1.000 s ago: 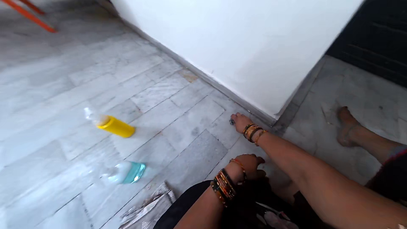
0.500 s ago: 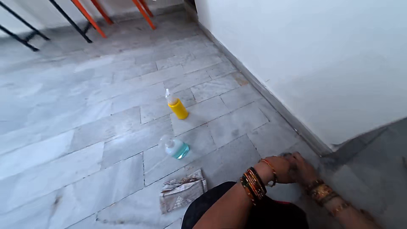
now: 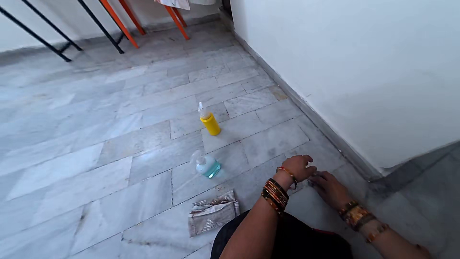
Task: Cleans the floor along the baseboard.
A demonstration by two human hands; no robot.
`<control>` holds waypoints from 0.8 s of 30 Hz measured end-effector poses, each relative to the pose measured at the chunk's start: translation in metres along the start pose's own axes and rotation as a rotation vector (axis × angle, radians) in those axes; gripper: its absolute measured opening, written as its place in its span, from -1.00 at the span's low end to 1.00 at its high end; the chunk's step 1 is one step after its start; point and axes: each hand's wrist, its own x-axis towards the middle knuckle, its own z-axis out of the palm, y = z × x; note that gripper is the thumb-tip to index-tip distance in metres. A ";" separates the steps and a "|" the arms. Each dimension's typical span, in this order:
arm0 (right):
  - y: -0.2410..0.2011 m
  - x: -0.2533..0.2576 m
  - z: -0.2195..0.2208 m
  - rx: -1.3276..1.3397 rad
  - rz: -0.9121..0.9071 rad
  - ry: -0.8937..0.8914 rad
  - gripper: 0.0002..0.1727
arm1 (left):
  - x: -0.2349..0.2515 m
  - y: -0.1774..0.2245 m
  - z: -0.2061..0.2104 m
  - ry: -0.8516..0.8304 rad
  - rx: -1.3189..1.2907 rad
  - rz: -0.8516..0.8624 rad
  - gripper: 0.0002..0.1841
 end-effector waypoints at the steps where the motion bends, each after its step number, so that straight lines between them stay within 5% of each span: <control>1: 0.016 -0.016 0.006 0.027 -0.023 0.063 -0.63 | 0.001 0.001 0.002 -0.014 0.007 0.004 -0.50; 5: 0.075 -0.051 0.008 0.060 0.052 0.280 -0.67 | 0.003 0.017 0.013 -0.092 0.093 0.062 -0.51; 9: 0.089 -0.024 -0.010 0.075 0.189 0.266 -0.68 | -0.009 0.049 0.038 -0.370 0.272 0.231 -0.53; 13: 0.038 0.035 -0.022 0.039 0.135 0.062 -0.67 | -0.038 0.086 0.081 -0.660 0.438 0.321 -0.55; 19: -0.089 0.097 0.005 0.061 -0.189 -0.121 -0.67 | -0.057 0.096 0.087 -0.789 0.581 0.308 -0.52; 24: -0.087 0.085 0.009 0.026 -0.346 -0.193 -0.63 | -0.055 0.087 0.087 -0.754 0.488 0.350 -0.55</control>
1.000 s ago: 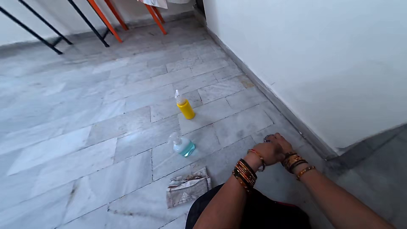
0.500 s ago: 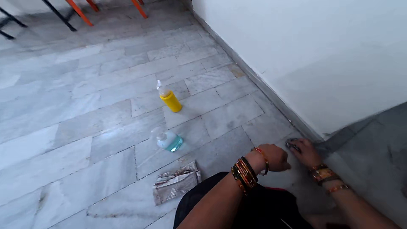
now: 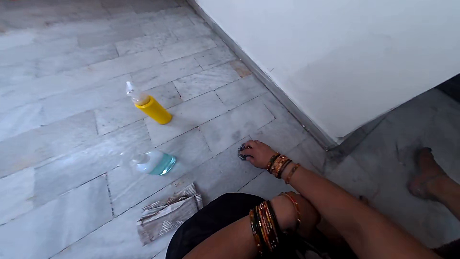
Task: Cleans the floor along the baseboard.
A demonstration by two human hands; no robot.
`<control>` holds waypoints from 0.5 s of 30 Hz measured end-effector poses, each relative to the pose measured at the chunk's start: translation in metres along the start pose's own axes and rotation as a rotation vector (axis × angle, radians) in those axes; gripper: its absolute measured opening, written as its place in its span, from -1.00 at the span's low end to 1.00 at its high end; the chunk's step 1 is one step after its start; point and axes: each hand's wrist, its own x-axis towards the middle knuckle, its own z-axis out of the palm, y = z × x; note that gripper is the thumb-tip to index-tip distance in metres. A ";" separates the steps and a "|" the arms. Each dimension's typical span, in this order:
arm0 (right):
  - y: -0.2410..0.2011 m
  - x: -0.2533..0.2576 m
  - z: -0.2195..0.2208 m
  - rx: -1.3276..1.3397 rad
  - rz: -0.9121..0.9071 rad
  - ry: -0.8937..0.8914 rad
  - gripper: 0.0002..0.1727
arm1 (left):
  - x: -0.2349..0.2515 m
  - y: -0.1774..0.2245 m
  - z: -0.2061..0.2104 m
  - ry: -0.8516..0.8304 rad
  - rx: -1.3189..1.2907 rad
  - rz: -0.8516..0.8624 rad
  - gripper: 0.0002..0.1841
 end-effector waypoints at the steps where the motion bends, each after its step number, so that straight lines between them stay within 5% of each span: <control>1: 0.009 -0.016 0.002 -0.003 -0.004 0.025 -0.64 | 0.004 -0.001 -0.001 0.018 -0.010 0.022 -0.56; 9: 0.101 -0.172 -0.012 0.031 0.324 0.173 -0.71 | 0.018 -0.025 -0.005 0.077 0.001 -0.066 -0.51; 12: 0.100 -0.162 -0.018 0.021 0.416 0.127 -0.72 | 0.021 -0.018 0.000 0.066 0.010 0.007 -0.53; 15: 0.073 -0.114 -0.018 0.001 0.285 0.107 -0.72 | 0.024 -0.010 0.010 0.065 0.049 0.073 -0.56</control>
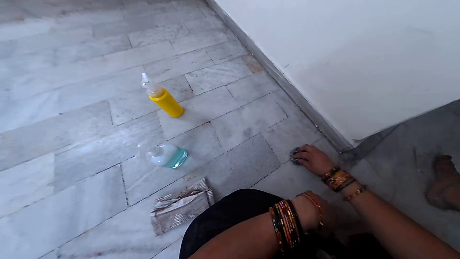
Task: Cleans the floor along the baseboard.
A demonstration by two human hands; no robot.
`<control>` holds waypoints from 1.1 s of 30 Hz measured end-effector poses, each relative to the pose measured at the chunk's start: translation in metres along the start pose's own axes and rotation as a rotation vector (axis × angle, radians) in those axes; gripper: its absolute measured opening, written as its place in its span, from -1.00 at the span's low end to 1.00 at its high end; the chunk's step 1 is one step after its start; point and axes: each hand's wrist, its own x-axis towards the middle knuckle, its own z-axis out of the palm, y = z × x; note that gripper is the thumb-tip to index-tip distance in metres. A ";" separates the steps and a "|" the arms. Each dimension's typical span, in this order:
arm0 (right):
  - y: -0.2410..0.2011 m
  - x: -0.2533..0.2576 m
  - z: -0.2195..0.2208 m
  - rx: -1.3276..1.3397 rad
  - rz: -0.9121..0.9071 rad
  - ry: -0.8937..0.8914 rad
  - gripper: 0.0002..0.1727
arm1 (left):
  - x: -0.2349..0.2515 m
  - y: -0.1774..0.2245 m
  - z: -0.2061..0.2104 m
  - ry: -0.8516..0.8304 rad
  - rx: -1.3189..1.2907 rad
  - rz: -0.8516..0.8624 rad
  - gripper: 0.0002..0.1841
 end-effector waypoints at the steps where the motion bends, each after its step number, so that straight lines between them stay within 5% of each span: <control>1: -0.018 0.017 0.004 -0.003 -0.081 -0.021 -0.72 | 0.001 0.001 0.002 0.002 0.006 0.017 -0.57; 5: -0.113 0.079 0.031 -0.038 -0.440 -0.128 -0.72 | -0.008 0.000 0.009 0.085 -0.044 0.034 -0.63; 10: -0.202 0.119 0.051 -0.109 -0.720 -0.396 -0.57 | -0.073 0.007 -0.016 -0.021 -0.293 -0.205 -0.66; 13: -0.179 0.140 0.046 -0.080 -0.605 -0.236 -0.56 | -0.074 0.001 -0.023 -0.010 -0.295 -0.192 -0.66; 17: -0.096 0.163 0.004 -0.088 -0.043 0.081 -0.56 | -0.025 -0.023 -0.009 0.083 -0.139 -0.122 -0.57; 20: -0.049 0.156 -0.030 -0.106 0.346 0.104 -0.54 | -0.009 -0.027 -0.015 0.078 -0.122 -0.110 -0.49; 22: -0.048 0.146 -0.035 -0.125 0.447 0.049 -0.54 | -0.004 -0.024 -0.012 0.070 -0.118 -0.080 -0.50; 29: -0.171 0.118 0.018 -0.160 0.025 -0.253 -0.57 | -0.063 0.010 -0.008 0.046 -0.277 -0.153 -0.67; 33: -0.193 0.127 0.020 -0.048 -0.112 -0.332 -0.54 | -0.077 0.009 -0.013 0.054 -0.317 -0.195 -0.66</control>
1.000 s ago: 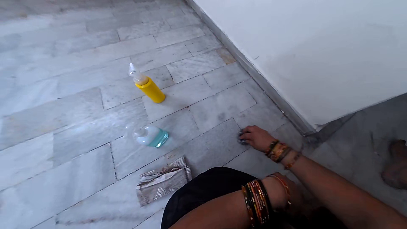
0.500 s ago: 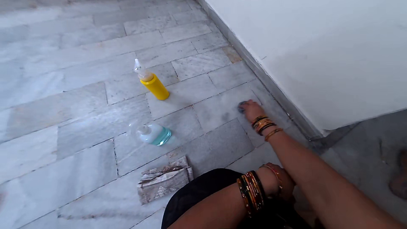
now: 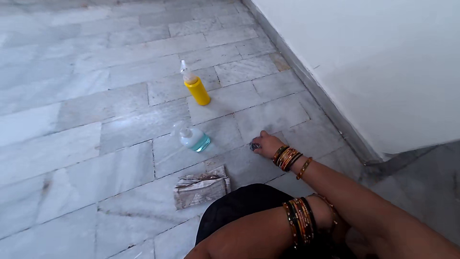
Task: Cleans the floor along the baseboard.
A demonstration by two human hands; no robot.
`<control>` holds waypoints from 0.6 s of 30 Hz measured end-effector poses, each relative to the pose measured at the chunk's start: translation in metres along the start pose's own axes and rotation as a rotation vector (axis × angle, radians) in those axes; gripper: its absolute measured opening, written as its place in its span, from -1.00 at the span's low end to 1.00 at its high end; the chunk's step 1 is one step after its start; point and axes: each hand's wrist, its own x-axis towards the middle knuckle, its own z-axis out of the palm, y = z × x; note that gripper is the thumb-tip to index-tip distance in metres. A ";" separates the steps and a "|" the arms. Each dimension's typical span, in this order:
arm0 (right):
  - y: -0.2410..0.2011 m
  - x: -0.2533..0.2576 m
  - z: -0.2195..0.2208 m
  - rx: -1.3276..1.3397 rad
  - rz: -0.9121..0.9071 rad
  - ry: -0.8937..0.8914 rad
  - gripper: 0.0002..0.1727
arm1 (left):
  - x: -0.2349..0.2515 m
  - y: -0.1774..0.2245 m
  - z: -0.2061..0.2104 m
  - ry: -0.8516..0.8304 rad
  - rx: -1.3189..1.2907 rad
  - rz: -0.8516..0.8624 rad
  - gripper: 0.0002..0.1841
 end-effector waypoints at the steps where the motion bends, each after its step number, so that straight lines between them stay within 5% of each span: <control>1: -0.001 0.003 -0.003 0.048 -0.042 0.042 -0.51 | -0.001 -0.002 -0.002 0.010 -0.010 -0.013 -0.66; 6: -0.028 0.005 -0.004 0.157 -0.401 0.243 -0.35 | -0.008 -0.008 -0.008 0.056 -0.023 0.017 -0.66; 10: -0.061 0.000 0.035 0.024 -0.711 0.001 -0.58 | 0.008 -0.012 0.015 0.143 -0.153 0.069 -0.61; 13: -0.094 -0.009 0.059 -0.053 -0.677 -0.253 -0.51 | 0.027 -0.006 0.044 0.154 -0.298 -0.134 -0.62; 15: -0.100 -0.003 0.067 -0.038 -0.573 -0.314 -0.48 | 0.053 -0.026 0.080 0.176 -0.288 -0.092 -0.61; 18: -0.093 0.001 0.064 0.010 -0.537 -0.326 -0.67 | 0.080 -0.035 0.103 0.079 -0.305 -0.204 -0.59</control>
